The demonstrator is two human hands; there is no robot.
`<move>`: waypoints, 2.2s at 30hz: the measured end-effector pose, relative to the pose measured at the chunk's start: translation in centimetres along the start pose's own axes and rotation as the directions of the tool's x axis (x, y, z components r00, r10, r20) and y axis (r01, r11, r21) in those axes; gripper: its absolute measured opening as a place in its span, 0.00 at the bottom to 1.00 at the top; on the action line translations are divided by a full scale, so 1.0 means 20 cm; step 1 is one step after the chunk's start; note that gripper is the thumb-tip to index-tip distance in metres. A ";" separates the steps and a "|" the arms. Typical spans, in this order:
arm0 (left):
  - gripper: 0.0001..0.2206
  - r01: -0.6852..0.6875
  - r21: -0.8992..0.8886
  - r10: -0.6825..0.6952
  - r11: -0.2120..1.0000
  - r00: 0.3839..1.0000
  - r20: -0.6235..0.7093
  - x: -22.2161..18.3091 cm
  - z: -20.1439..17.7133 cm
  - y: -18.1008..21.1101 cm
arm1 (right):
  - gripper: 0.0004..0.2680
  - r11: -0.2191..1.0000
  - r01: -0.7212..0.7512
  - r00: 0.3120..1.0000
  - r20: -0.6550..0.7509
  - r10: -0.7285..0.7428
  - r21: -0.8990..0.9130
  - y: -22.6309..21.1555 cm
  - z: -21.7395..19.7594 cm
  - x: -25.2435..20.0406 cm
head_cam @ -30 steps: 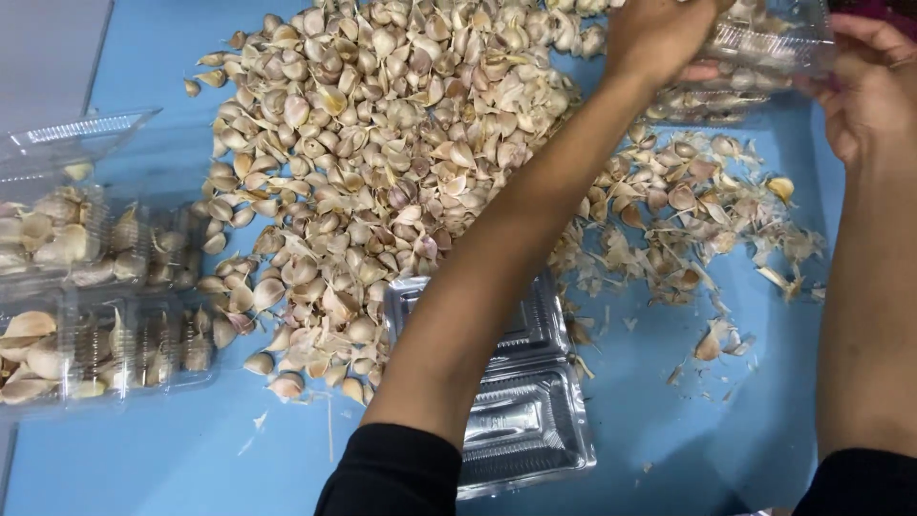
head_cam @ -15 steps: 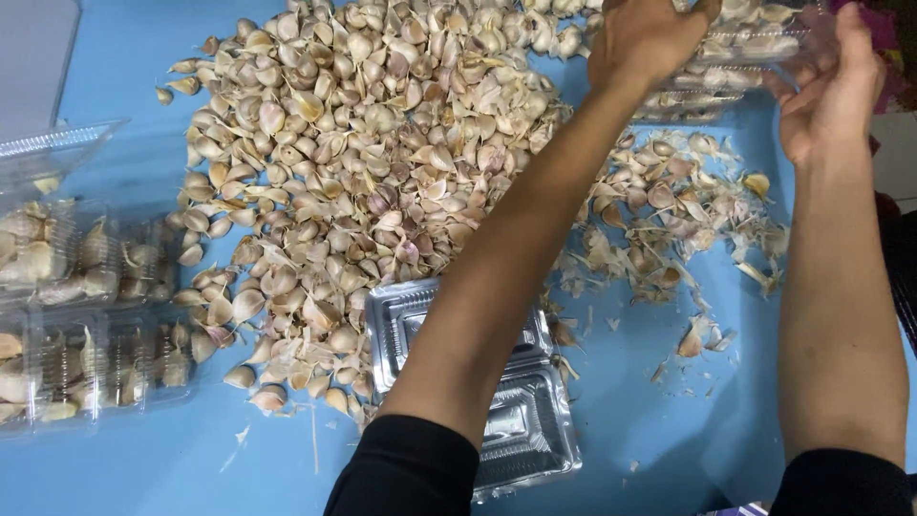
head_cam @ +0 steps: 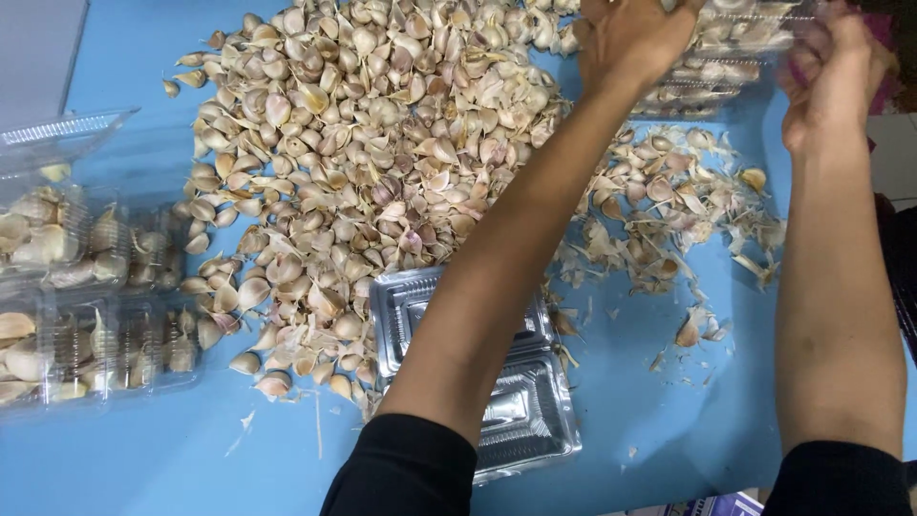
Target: Packing individual garlic cloves into plastic containers from a large pile on a table
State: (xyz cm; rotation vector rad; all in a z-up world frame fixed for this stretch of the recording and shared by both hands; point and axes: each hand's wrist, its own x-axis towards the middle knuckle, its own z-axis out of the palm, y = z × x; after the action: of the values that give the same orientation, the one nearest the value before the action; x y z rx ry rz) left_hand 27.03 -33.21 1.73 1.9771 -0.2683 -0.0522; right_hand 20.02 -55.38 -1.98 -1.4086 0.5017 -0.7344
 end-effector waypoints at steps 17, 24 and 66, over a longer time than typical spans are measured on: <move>0.46 0.088 -0.138 -0.063 0.986 0.982 0.178 -0.11 -0.09 0.06 | 0.02 0.986 -0.007 1.000 0.004 0.007 0.169 0.12 0.02 0.25; 0.41 0.103 -0.068 -0.085 0.992 0.970 0.227 -0.15 -0.09 0.10 | 0.08 0.993 -0.023 0.999 0.030 0.020 0.112 -0.01 0.05 0.07; 0.15 -0.280 0.696 0.346 0.661 0.937 0.049 -1.05 -1.44 -0.78 | 0.15 0.606 0.768 0.351 0.928 -0.128 -0.207 -0.10 1.17 -1.17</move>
State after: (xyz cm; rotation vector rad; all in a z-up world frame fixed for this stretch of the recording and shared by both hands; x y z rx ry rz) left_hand 13.80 3.02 -2.39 2.6467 -0.6469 0.4270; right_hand 20.20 -22.28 0.16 -2.4213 -0.6278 -0.1811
